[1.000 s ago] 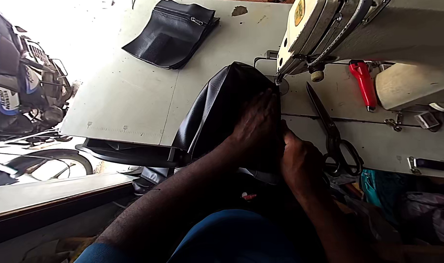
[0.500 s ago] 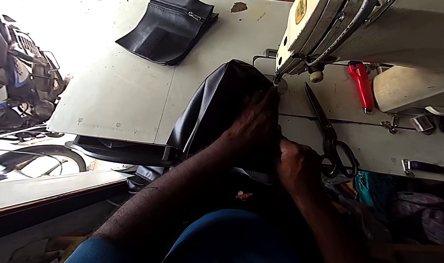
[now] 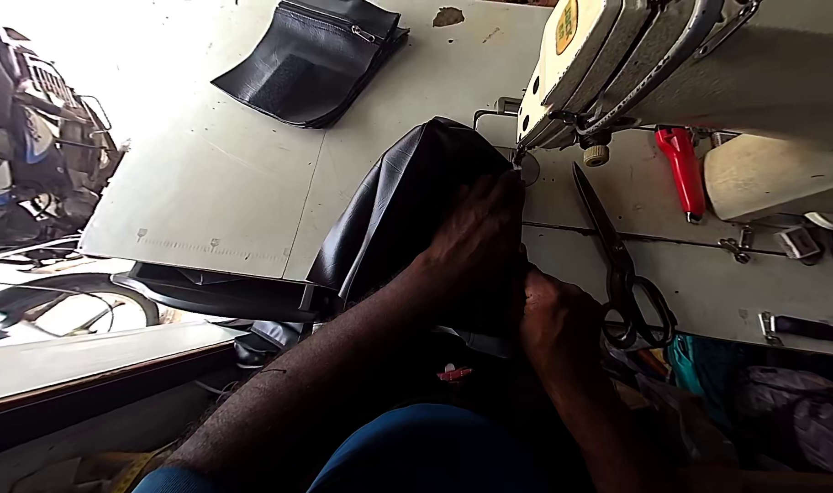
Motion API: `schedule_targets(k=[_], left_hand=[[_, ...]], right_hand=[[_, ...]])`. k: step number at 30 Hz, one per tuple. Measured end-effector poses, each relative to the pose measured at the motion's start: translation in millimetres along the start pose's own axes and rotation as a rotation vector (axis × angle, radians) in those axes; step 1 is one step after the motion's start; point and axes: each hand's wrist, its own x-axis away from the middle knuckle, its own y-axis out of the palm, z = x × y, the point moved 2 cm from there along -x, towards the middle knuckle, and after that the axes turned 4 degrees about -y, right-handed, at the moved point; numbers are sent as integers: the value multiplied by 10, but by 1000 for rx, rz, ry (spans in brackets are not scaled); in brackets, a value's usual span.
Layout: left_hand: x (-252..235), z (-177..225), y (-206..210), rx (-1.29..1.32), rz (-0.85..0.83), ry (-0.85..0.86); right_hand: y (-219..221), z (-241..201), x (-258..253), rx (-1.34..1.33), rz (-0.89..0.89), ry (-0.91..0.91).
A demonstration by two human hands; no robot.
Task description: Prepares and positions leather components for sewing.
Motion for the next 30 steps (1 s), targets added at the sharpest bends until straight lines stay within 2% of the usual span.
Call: schedule_targets(k=[9,14,18,22,25,27,30], left_hand=[[-95,-38,-23,4,-37,-20],[-79,-26,-23,20,26,1],[522,131,-228,24,-46,115],[1249,163,-123,-25,-82,208],[1442,99,110,-107,73,280],[1427,53,205,-67,210,303],[1380,81,198,33,266,278]], right_hand=[[6,6,-115,17,-14,30],[-9,12,-171,37,-56,53],[-21,46,-189,19,-132,66],[-1,52,-203,-2,-92,67],[12,31,-175,-14,-72,97],[17,28,-126,-48,-21,108],[2,46,39,-155,128,103]])
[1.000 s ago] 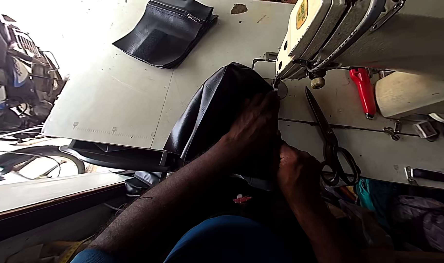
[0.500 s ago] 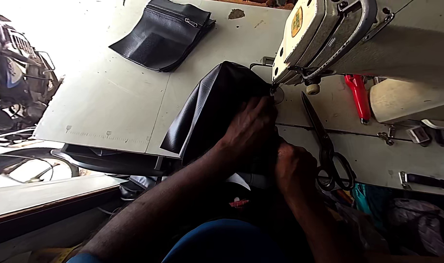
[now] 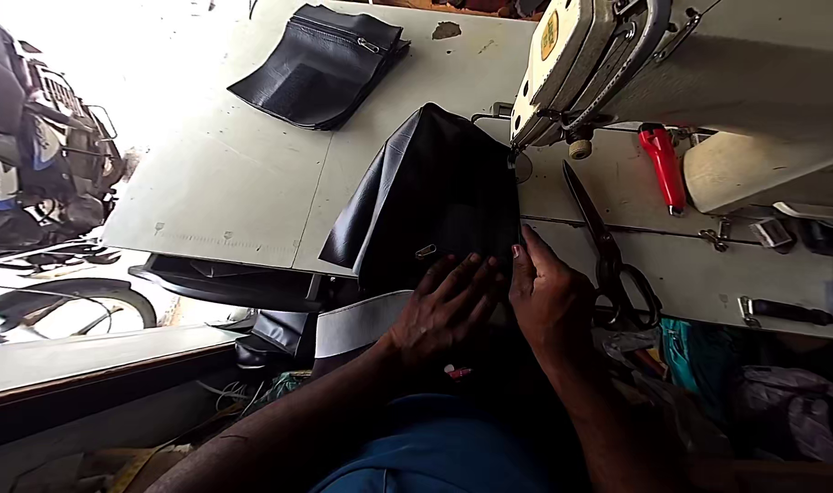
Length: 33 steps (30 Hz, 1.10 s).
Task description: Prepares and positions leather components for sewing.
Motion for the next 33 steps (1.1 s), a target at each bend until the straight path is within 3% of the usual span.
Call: schedule_targets(k=[4,8,17,25,33], left_hand=[[4,3,-55,61,15,-26],[-14,-7,-103,53,-27,-7],[-29,-91,-190,9,-82,51],[-73,-2,-163,102,-47,75],[-61,14,-171,9,-109,69]], right_hand=[[-36,46,285,-89,135,-37],[-26,48,513,-205,163,25],[60,3,568,-460,40,208],[63,-40,570,-666,30,199],[46,-29,556,-583,4,236]])
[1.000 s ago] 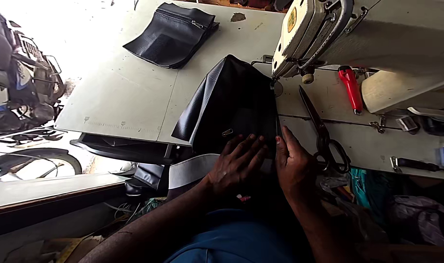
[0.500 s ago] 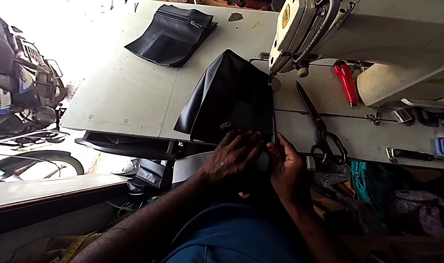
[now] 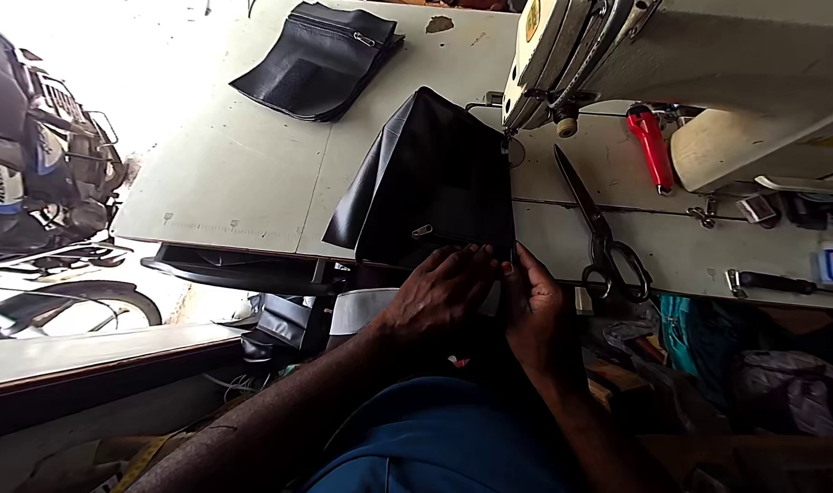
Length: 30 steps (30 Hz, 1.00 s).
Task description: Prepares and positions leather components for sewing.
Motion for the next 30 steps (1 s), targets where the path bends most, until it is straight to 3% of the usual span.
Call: schedule_targets(k=[6,13,20,24,28,30], left_hand=[[19,19,16,-2,-4,12],[-10,15,61,44,101,24],[-62,6,-7,130,69,-31],[-80,-51,-72,182,-40,-10],[-254,-211,-378,343,-383,-34],[-412,-312,-493,439,-450,-85]], right_hand=[[5,-17,5,12,-7,3],[-24,-28,-26,3,-44,19],[-55,-60,-49,77,-81,8],[-59,-91,-48,325,-87,-138],[-91,-150,-78,585,-225,-196],[-90,-163,-96,670,-271,-236]])
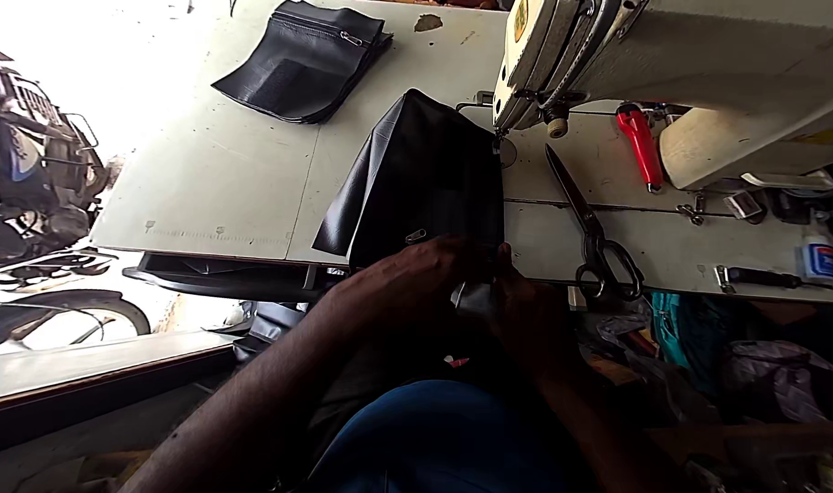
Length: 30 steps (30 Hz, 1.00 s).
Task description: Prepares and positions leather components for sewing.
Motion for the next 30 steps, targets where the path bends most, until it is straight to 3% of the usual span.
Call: schedule_targets(k=[2,4,8,30], left_hand=[[-200,-69,-64,24,182,-25],[-434,-129,-14,-147,331,-84],[-676,-289,230,-403,316,-111],[-869,-514,62,-394,310,-97]], right_hand=[[-12,-8,-20,64,-32,-20],[-29,-18,-41,101,-46,-29],[-58,-15,-63,147,-27,-42],[-30,11,-392,131,24,-28]])
